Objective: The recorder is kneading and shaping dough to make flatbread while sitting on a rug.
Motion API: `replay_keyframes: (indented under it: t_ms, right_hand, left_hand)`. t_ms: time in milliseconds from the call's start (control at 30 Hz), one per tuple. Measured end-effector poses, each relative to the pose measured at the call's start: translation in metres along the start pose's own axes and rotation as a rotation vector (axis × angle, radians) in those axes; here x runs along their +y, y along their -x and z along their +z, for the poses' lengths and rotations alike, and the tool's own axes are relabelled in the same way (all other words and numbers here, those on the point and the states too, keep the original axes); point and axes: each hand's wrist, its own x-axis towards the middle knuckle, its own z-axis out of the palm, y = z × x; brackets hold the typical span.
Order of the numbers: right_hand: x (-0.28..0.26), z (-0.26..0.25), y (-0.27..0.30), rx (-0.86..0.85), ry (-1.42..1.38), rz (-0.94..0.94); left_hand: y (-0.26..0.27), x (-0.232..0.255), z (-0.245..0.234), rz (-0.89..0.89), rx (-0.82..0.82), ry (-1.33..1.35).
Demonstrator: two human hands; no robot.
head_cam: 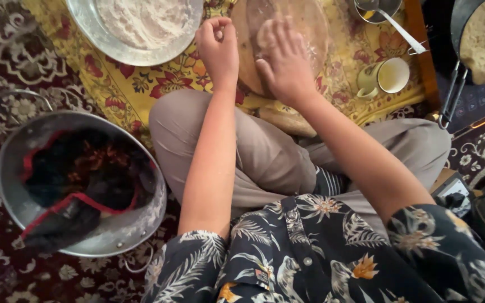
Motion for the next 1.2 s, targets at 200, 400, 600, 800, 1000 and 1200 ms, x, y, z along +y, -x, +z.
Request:
replay_keyframes:
  t_ms: [200,400,600,800,1000,1200]
  right_hand:
    - [-0.008,-0.009,-0.019,-0.218,0.203,0.117]
    - [0.01,0.006,0.01,-0.202,0.16,0.15]
    - [0.029,-0.008,-0.018,0.001,-0.044,0.246]
    - [0.04,-0.015,-0.039,-0.031,-0.027,0.162]
    - [0.043,-0.027,-0.027,0.002,-0.123,-0.078]
    - [0.023,-0.011,0.015,-0.085,0.077,-0.082]
  left_hand:
    - [-0.001,-0.005,-0.002,-0.048,0.015,-0.039]
    - [0.002,0.012,-0.001,-0.024,-0.041,-0.011]
    - [0.0,0.001,0.001,-0.051,-0.042,-0.047]
    - [-0.001,-0.005,0.003,0.024,-0.024,-0.028]
    - [0.0,-0.012,0.005,0.054,-0.021,-0.037]
    - [0.0,-0.002,0.003,0.011,-0.028,-0.03]
